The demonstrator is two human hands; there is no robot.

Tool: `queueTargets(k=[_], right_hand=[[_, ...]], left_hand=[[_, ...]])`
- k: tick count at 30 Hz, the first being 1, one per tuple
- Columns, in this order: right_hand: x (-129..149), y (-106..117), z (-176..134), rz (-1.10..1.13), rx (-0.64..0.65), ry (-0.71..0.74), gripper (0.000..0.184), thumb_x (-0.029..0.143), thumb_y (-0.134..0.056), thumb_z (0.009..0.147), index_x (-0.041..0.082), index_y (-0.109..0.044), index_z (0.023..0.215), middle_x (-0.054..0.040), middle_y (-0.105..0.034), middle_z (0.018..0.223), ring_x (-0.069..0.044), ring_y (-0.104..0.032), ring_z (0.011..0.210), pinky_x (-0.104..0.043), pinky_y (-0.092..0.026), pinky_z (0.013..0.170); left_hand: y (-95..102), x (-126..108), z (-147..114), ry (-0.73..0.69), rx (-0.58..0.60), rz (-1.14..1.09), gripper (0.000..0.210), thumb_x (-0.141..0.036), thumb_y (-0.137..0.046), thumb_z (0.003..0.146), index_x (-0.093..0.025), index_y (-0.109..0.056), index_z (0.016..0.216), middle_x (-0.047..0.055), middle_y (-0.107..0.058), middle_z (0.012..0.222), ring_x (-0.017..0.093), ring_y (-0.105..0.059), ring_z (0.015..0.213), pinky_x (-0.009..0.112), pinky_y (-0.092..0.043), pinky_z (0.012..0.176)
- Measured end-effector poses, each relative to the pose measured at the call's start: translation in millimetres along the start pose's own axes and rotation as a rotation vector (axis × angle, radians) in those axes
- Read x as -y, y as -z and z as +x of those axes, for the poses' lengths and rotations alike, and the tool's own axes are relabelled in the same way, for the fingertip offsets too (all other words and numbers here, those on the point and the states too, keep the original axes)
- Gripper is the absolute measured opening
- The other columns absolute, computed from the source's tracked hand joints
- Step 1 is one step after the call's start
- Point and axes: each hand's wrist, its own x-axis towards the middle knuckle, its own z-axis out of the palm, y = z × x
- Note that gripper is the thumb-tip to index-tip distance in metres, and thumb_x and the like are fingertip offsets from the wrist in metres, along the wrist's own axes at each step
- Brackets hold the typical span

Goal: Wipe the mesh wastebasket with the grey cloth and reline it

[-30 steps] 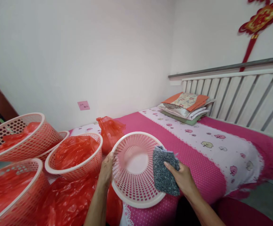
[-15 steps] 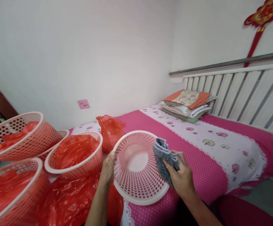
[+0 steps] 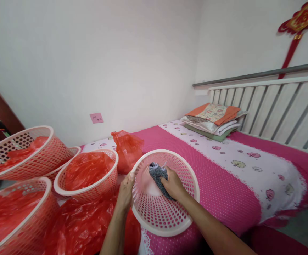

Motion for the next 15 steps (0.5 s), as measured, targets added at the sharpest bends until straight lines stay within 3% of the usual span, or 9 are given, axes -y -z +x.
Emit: queueTargets(k=[3, 9, 12, 15], right_hand=[[-3.6, -23.0, 24.0, -0.046, 0.068, -0.002, 0.043, 0.004, -0.056, 0.077, 0.019, -0.069, 0.115, -0.0108, -0.076, 0.122, -0.028, -0.069, 0.115, -0.033, -0.048, 0.098], [-22.0, -72.1, 40.8, -0.138, 0.143, -0.125, 0.028, 0.018, -0.068, 0.081, 0.015, -0.069, 0.109, -0.0158, -0.074, 0.116, -0.032, -0.07, 0.105, -0.036, -0.049, 0.088], [-32.6, -93.2, 35.0, -0.171, 0.206, -0.181, 0.042, 0.018, -0.078, 0.071, 0.013, -0.068, 0.112, -0.0177, -0.071, 0.119, -0.035, -0.07, 0.108, -0.037, -0.05, 0.087], [-41.4, -108.8, 28.0, -0.148, 0.28, -0.192, 0.065, 0.018, -0.09, 0.053, 0.016, -0.068, 0.114, -0.0118, -0.072, 0.117, -0.032, -0.07, 0.105, -0.034, -0.052, 0.084]], left_hand=[[1.3, 6.0, 1.9, -0.03, 0.009, 0.003, 0.062, -0.065, -0.064, 0.092, -0.019, -0.074, 0.133, 0.013, -0.071, 0.144, 0.035, -0.059, 0.14, 0.052, -0.038, 0.125], [1.6, 10.4, 2.7, -0.052, 0.027, 0.009, 0.062, -0.063, -0.062, 0.095, -0.019, -0.071, 0.138, 0.013, -0.068, 0.149, 0.033, -0.058, 0.142, 0.05, -0.035, 0.126], [0.1, 9.1, 1.4, -0.041, 0.033, -0.008, 0.062, -0.064, -0.064, 0.093, -0.018, -0.073, 0.134, 0.014, -0.07, 0.145, 0.035, -0.059, 0.14, 0.052, -0.039, 0.124], [0.2, 9.4, 1.1, -0.042, 0.018, 0.001, 0.061, -0.064, -0.067, 0.091, -0.019, -0.075, 0.131, 0.014, -0.072, 0.143, 0.036, -0.06, 0.139, 0.052, -0.04, 0.123]])
